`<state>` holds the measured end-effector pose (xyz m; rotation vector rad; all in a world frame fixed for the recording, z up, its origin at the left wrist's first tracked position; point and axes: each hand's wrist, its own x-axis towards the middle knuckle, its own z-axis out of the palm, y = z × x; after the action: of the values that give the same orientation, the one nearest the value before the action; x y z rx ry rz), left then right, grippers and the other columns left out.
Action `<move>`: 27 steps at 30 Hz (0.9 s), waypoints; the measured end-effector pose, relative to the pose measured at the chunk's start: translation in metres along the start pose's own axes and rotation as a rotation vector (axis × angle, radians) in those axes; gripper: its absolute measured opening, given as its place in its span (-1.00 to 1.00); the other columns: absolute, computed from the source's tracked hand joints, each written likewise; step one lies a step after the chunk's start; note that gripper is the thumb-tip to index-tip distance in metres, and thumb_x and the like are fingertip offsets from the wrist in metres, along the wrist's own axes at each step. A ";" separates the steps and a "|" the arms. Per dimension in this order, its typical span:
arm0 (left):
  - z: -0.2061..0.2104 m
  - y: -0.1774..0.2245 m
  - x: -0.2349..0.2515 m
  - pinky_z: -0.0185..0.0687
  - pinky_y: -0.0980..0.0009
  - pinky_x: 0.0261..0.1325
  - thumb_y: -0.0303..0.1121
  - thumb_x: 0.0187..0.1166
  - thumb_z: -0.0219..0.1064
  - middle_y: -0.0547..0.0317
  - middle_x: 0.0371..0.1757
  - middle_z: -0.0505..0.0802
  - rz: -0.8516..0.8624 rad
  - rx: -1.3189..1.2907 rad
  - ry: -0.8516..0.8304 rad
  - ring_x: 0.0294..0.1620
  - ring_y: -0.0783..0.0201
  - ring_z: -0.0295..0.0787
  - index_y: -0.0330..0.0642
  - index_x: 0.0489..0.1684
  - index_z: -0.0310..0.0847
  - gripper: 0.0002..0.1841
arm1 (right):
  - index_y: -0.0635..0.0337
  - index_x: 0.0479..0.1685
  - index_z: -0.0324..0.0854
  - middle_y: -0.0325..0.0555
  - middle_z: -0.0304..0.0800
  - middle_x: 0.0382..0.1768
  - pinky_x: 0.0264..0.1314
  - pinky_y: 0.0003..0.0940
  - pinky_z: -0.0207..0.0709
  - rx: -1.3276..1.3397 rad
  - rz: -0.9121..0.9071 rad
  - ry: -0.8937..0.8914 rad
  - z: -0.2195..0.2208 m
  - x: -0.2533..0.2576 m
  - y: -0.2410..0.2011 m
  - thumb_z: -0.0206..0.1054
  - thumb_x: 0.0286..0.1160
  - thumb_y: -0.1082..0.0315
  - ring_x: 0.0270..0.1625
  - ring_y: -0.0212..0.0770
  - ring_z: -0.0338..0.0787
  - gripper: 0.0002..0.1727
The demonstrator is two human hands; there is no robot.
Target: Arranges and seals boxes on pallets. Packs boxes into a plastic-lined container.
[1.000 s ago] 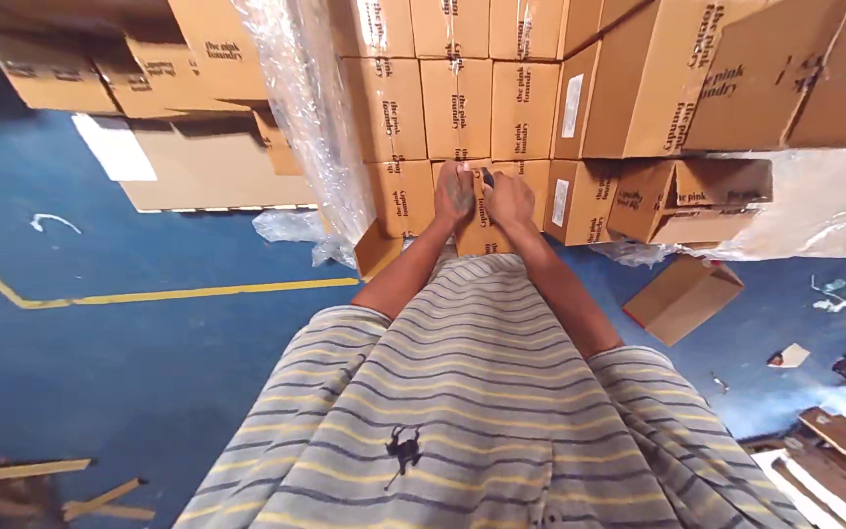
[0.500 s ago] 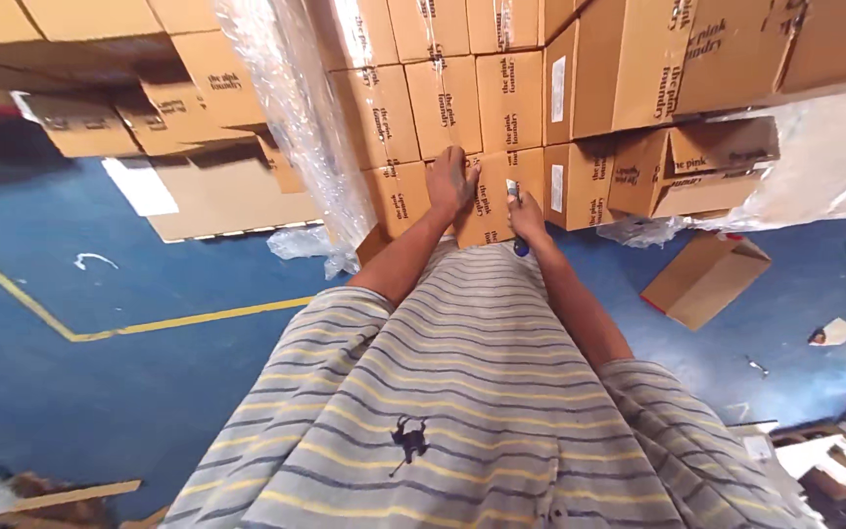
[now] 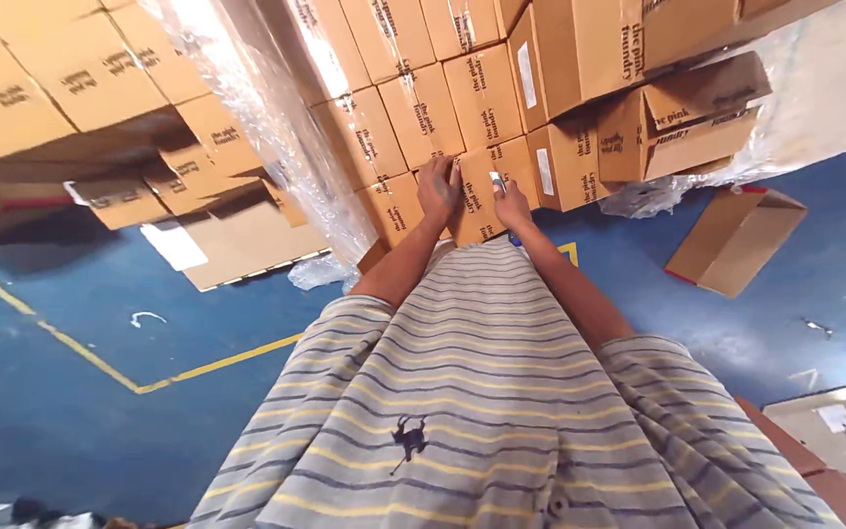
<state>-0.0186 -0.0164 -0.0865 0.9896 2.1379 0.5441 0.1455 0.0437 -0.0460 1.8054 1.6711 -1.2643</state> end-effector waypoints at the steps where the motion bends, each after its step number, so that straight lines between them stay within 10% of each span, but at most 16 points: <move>1: 0.002 0.000 -0.002 0.50 -0.03 0.53 -0.08 0.75 0.11 0.02 0.41 0.77 0.011 -0.002 0.030 0.53 -0.01 0.60 -0.03 0.40 0.70 -0.58 | 0.28 0.58 0.32 0.31 0.76 0.18 0.27 0.28 0.61 -0.004 0.001 0.001 0.000 0.000 0.000 -0.09 0.90 -0.03 0.25 0.25 0.80 -0.41; 9: -0.010 0.007 0.011 0.53 -0.19 0.43 0.22 0.63 0.21 -0.13 0.43 0.69 -0.211 0.035 -0.126 0.49 -0.12 0.59 -0.21 0.29 0.68 -0.36 | 0.26 0.56 0.37 0.27 0.75 0.22 0.31 0.27 0.59 -0.045 -0.068 -0.006 0.004 0.004 -0.003 -0.08 0.90 0.01 0.30 0.23 0.77 -0.44; 12: -0.022 -0.008 0.014 0.51 -0.13 0.49 -0.03 0.57 0.38 -0.20 0.43 0.67 -0.169 -0.140 -0.188 0.46 -0.09 0.61 -0.32 0.22 0.68 -0.49 | 0.28 0.52 0.39 0.27 0.75 0.21 0.31 0.25 0.59 -0.049 -0.087 -0.008 0.006 0.007 -0.007 -0.08 0.90 0.01 0.29 0.22 0.78 -0.46; 16: -0.038 -0.032 -0.005 0.54 -0.07 0.49 -0.18 0.54 0.38 -0.16 0.37 0.76 -0.269 -0.277 -0.068 0.42 -0.04 0.68 -0.25 0.38 0.67 -0.52 | 0.26 0.63 0.34 0.31 0.73 0.27 0.41 0.27 0.54 0.014 -0.207 -0.057 0.004 0.014 -0.021 -0.09 0.91 0.02 0.36 0.24 0.74 -0.43; 21: -0.048 -0.046 -0.026 0.68 -0.13 0.21 -0.04 0.55 0.42 -0.18 0.05 0.84 -0.729 -0.481 0.250 0.12 -0.07 0.79 -0.28 0.12 0.71 -0.55 | 0.12 0.56 0.49 0.19 0.81 0.20 0.32 0.29 0.59 0.121 -0.281 0.066 -0.002 0.000 -0.020 -0.04 0.89 0.05 0.26 0.18 0.81 -0.50; 27: -0.044 -0.043 -0.027 0.72 -0.05 0.11 -0.13 0.58 0.42 -0.16 0.02 0.81 -0.792 -0.638 0.309 0.04 -0.01 0.79 -0.29 0.18 0.63 -0.58 | 0.17 0.51 0.54 0.26 0.79 0.20 0.35 0.32 0.55 0.087 -0.171 -0.018 0.019 0.000 0.019 -0.05 0.89 0.03 0.30 0.25 0.78 -0.48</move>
<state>-0.0603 -0.0675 -0.0730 -0.3098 2.1600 0.9089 0.1564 0.0250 -0.0615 1.7246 1.8191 -1.4406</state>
